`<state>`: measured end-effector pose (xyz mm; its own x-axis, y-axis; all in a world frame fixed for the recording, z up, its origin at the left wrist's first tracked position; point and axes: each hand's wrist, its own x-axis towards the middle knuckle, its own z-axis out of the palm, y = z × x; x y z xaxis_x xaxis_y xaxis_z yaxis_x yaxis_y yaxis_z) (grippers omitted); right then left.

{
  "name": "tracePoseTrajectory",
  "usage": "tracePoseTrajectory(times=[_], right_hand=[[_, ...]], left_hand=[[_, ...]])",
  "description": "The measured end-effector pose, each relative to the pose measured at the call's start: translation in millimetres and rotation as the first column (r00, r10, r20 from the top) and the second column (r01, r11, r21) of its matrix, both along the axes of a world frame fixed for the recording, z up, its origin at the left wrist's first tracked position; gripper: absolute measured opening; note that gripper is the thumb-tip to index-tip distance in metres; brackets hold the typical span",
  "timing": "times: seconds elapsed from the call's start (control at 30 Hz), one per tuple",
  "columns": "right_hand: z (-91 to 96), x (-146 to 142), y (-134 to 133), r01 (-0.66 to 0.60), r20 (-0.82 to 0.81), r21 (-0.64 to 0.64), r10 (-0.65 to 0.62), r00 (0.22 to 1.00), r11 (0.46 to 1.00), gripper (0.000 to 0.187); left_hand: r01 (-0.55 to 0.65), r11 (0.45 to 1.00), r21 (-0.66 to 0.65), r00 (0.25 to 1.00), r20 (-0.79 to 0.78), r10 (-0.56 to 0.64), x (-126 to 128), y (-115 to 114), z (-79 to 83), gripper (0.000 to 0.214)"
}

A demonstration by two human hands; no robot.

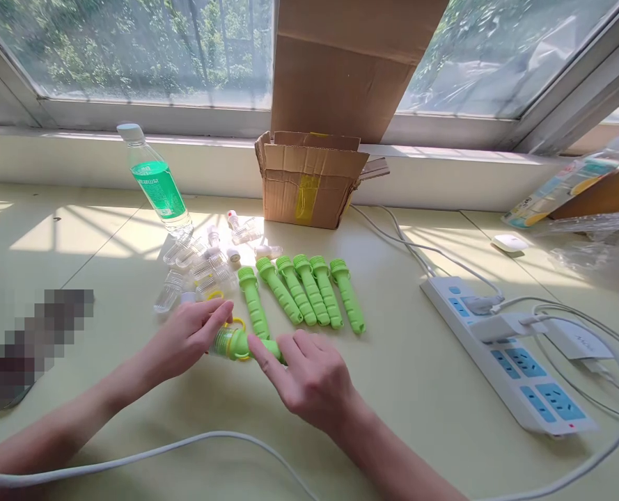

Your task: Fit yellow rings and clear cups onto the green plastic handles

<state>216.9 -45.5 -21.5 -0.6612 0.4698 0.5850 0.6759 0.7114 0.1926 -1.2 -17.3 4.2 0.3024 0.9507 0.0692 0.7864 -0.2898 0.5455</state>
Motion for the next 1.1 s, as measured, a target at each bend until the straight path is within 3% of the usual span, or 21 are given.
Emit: tracePoseTrajectory(times=[0.1, 0.4, 0.47, 0.53, 0.6, 0.73, 0.83, 0.93, 1.0, 1.1], right_hand=[[3.1, -5, -3, 0.030, 0.022, -0.028, -0.029, 0.999, 0.999, 0.025], [0.5, -11, -7, 0.091, 0.012, -0.215, -0.090, 0.996, 0.972, 0.035], [-1.6, -13, -9, 0.091, -0.033, -0.320, -0.107, 0.994, 0.943, 0.034], [-1.9, -14, -10, 0.061, -0.082, -0.473, -0.113, 0.990, 0.879, 0.032], [1.0, -15, -10, 0.002, -0.142, -0.653, -0.125, 0.982, 0.757, 0.030], [12.2, -16, -9, -0.201, -0.287, -0.905, -0.189, 0.939, 0.375, 0.034], [15.9, -18, -9, -0.372, -0.378, -0.925, -0.282, 0.882, 0.076, 0.038], [13.5, -18, -11, -0.507, -0.400, -0.834, -0.392, 0.828, -0.220, 0.042], [11.4, -17, -12, -0.554, -0.391, -0.763, -0.445, 0.806, -0.332, 0.042], [10.3, -14, -11, -0.584, -0.369, -0.694, -0.489, 0.791, -0.421, 0.042]], left_hand=[[-0.057, 0.994, 0.089, 0.997, -0.039, 0.061, 2, -1, -5.9, 0.042], [0.001, 0.957, 0.288, 0.985, -0.164, 0.048, 0, 2, -16.6, 0.036], [0.028, 0.933, 0.359, 0.983, -0.180, 0.039, -2, 2, -18.4, 0.035], [0.066, 0.898, 0.435, 0.982, -0.189, 0.019, -3, 1, -19.7, 0.033], [0.113, 0.850, 0.514, 0.983, -0.184, -0.019, -4, 1, -19.7, 0.030], [0.232, 0.704, 0.672, 0.973, -0.150, -0.177, -9, 1, -16.1, 0.020], [0.316, 0.569, 0.759, 0.938, -0.162, -0.305, -15, 2, -11.9, 0.016], [0.373, 0.463, 0.804, 0.903, -0.200, -0.380, -20, 2, -7.9, 0.017], [0.393, 0.414, 0.821, 0.890, -0.228, -0.394, -22, 0, -5.9, 0.017], [0.410, 0.374, 0.832, 0.882, -0.257, -0.395, -23, -3, -4.1, 0.015]])
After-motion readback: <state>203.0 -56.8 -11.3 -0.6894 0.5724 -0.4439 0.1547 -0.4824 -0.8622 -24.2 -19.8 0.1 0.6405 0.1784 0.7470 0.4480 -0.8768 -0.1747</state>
